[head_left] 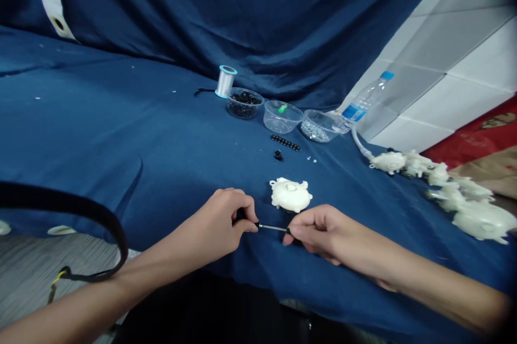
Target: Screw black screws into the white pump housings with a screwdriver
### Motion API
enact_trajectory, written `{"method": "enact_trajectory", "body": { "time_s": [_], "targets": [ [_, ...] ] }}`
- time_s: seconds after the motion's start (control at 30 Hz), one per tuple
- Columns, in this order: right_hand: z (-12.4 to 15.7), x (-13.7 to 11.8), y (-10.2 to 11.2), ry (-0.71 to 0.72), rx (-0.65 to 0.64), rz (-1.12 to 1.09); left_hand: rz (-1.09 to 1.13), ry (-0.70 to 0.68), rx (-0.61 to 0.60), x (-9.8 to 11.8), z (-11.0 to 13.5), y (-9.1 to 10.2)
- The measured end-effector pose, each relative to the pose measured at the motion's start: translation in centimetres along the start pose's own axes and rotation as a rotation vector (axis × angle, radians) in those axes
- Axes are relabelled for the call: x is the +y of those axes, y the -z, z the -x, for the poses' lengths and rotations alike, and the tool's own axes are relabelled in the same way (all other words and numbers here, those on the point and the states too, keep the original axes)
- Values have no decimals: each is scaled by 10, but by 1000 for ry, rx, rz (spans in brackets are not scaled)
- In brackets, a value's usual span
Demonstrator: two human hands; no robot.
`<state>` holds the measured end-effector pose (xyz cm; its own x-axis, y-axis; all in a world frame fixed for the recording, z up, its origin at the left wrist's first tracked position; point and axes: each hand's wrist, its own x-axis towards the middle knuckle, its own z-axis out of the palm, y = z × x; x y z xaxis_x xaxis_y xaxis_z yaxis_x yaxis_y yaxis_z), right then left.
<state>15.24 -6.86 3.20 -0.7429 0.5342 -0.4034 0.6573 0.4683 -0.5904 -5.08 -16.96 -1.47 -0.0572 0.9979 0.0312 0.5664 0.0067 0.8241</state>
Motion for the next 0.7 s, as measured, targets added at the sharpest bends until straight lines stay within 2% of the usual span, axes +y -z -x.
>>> {"method": "enact_trajectory", "body": {
  "time_s": [0.07, 0.1, 0.23, 0.3, 0.33, 0.37, 0.4, 0.5, 0.53, 0.57, 0.63, 0.7],
  "targets": [
    [5, 4, -2, 81, 92, 56, -3, -8, 7, -1, 2, 1],
    [8, 8, -3, 178, 153, 135, 0, -10, 12, -1, 2, 1],
    [14, 23, -8, 747, 441, 732, 28, -6, 17, -1, 3, -1],
    [14, 27, -9, 873, 501, 915, 43, 5, 21, -2, 1, -3],
    [13, 26, -9, 870, 487, 925, 50, 10, 23, -2, 0, -3],
    [11, 24, -9, 810, 443, 860, 55, 13, 22, -2, -1, -4],
    [9, 20, -9, 681, 382, 725, 59, 14, 21, -3, -1, -4],
    [2, 8, -5, 90, 95, 170, 60, 13, 16, -3, -3, -4],
    [0, 5, -3, -43, 3, 45, 58, 11, 16, -3, -3, -3],
    [-1, 2, -2, -122, -63, -23, 56, 8, 14, -3, -3, -3],
    [0, 1, 0, -151, -120, -63, 53, -4, 12, -3, -3, -3],
    [6, 2, -1, -113, -49, -49, 52, -17, 19, -3, -2, -4]
  ]
}}
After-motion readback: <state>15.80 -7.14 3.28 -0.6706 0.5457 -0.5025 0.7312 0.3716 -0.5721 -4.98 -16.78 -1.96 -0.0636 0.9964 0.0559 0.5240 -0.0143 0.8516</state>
